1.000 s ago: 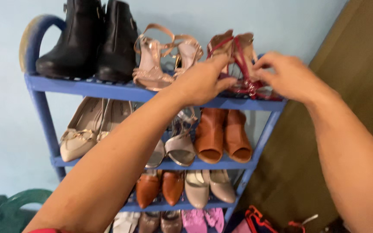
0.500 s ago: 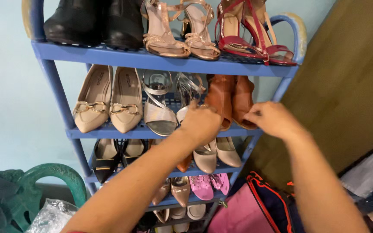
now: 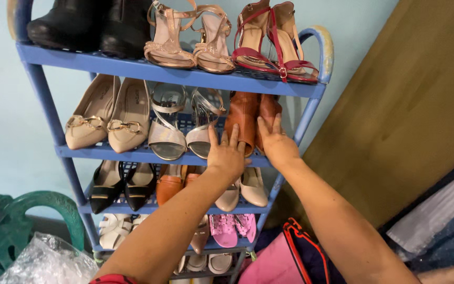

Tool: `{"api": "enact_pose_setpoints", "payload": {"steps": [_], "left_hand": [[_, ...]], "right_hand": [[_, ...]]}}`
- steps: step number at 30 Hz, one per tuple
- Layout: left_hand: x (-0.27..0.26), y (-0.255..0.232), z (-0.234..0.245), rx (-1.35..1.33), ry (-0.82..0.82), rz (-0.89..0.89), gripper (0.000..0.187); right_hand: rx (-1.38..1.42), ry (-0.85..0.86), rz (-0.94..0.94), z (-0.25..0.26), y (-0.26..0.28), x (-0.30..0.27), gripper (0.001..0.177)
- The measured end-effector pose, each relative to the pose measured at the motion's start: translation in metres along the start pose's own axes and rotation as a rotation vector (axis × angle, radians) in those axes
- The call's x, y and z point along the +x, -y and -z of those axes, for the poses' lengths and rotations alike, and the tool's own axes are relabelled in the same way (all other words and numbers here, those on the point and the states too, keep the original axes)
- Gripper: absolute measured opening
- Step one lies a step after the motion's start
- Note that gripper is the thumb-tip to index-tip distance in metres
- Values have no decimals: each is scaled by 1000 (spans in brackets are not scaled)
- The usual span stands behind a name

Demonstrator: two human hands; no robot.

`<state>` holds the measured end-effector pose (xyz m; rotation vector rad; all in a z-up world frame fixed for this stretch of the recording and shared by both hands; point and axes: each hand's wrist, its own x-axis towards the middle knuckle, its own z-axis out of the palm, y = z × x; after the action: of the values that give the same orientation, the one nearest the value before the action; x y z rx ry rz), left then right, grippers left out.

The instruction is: The person wraps a pair of pink sandals with bubble wrap on a green plastic chair. They smooth and fold the wrap around the shoes, then place the wrapped pair on a blue shoe rack.

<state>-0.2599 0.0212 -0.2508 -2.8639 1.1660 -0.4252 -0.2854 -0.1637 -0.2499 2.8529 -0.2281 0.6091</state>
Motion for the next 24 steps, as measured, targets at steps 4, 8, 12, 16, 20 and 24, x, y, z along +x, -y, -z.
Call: {"api": "enact_pose_setpoints", "payload": {"steps": [4, 8, 12, 16, 20, 24], "left_hand": [[6, -4, -7, 37, -93, 28, 63], [4, -4, -7, 157, -156, 47, 50], [-3, -8, -8, 145, -73, 57, 60], [-15, -12, -7, 145, -83, 81, 55], [-30, -13, -2, 38, -89, 57, 55], [-48, 6, 4, 8, -313, -25, 32]], "right_hand": [[-4, -118, 69, 3, -6, -2, 69], [-32, -160, 123, 13, -8, -8, 72], [-38, -107, 143, 15, -3, -23, 69], [-33, -153, 153, 16, 6, -38, 71], [49, -74, 141, 34, 9, -46, 74], [219, 32, 122, 70, 8, -45, 71]]}}
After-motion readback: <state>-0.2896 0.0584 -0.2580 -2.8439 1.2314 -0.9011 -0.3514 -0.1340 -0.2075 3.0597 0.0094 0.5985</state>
